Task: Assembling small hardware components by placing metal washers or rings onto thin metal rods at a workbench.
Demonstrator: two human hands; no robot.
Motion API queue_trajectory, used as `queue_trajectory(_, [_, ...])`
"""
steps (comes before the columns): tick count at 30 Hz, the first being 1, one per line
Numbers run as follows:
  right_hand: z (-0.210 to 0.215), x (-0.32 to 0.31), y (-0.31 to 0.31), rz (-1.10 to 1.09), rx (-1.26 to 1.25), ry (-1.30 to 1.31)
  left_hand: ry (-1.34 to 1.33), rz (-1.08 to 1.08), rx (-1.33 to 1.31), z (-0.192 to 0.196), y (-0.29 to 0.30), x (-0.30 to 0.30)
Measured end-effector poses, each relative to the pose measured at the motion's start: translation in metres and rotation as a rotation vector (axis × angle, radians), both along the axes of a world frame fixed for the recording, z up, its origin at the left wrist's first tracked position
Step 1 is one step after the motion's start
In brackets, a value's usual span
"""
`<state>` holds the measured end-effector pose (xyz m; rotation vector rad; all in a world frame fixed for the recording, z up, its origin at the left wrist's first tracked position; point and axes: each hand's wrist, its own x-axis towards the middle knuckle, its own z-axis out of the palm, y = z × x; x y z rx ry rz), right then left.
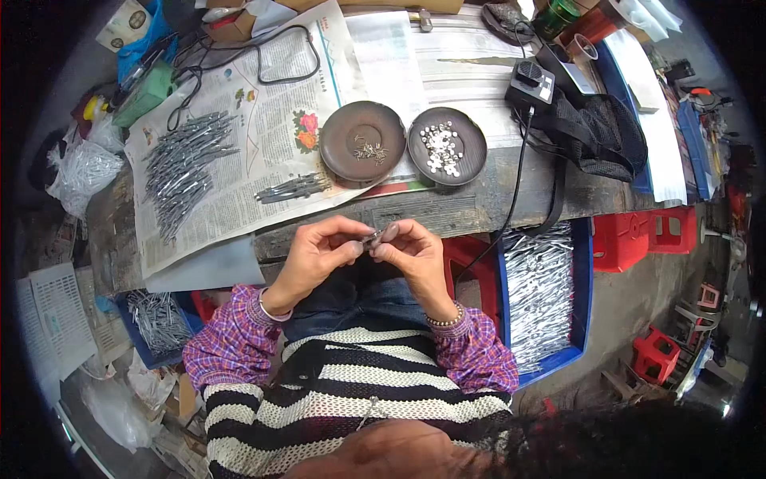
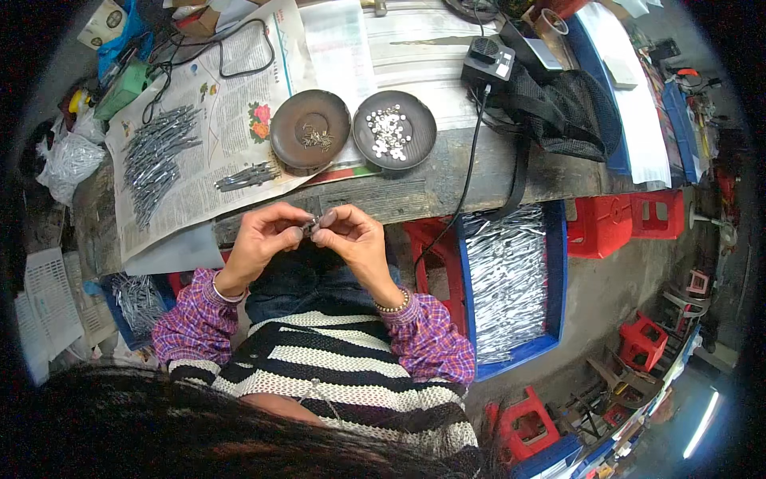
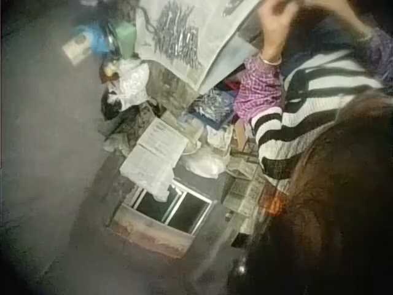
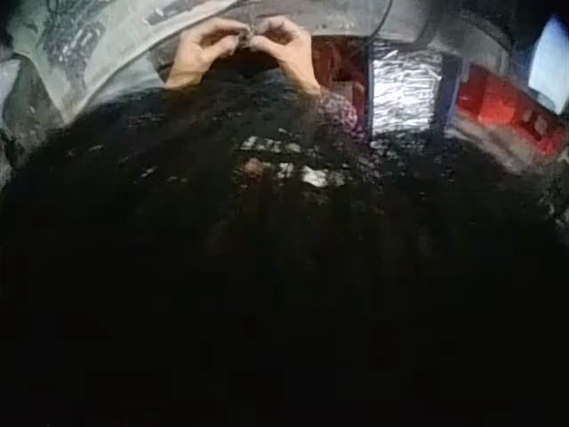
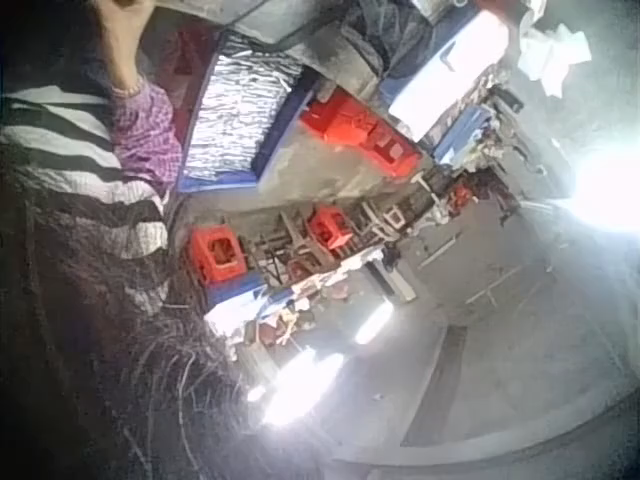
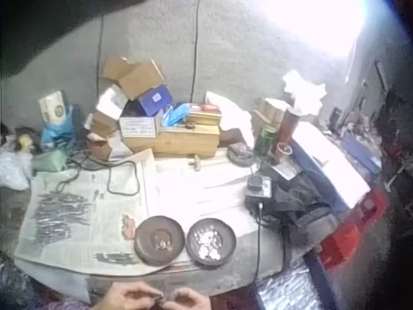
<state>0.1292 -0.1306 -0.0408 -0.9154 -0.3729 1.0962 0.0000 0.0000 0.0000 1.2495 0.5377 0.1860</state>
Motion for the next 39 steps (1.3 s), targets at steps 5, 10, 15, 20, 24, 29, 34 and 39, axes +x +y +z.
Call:
queue_trajectory(5, [0.0,-0.005,0.001,-0.052,-0.039,0.013,-0.006,0.004,0.039,-0.001,-0.002,-0.002])
queue_trajectory(10, [0.002,-0.006,0.001,-0.096,-0.096,0.03,-0.036,0.013,0.165,-0.009,-0.004,0.0])
queue_trajectory(15, [0.004,-0.01,-0.001,-0.167,-0.063,-0.017,-0.064,-0.002,0.237,-0.005,-0.006,0.001])
queue_trajectory(20, [0.003,-0.014,0.0,-0.184,-0.07,-0.059,-0.103,0.01,0.349,-0.003,-0.006,-0.001])
queue_trajectory(24, [0.002,-0.015,0.001,-0.176,-0.023,-0.023,-0.072,-0.005,-0.012,-0.002,-0.005,-0.005])
queue_trajectory(29, [0.001,-0.012,-0.002,-0.078,-0.052,-0.039,-0.096,0.024,-0.07,-0.01,-0.015,-0.009])
queue_trajectory(34, [0.004,-0.017,0.001,-0.185,-0.141,-0.077,-0.183,0.153,0.403,-0.008,-0.019,-0.004])
queue_trajectory(39, [0.006,-0.017,0.002,-0.171,-0.232,-0.122,-0.138,0.201,0.432,-0.007,-0.018,-0.004])
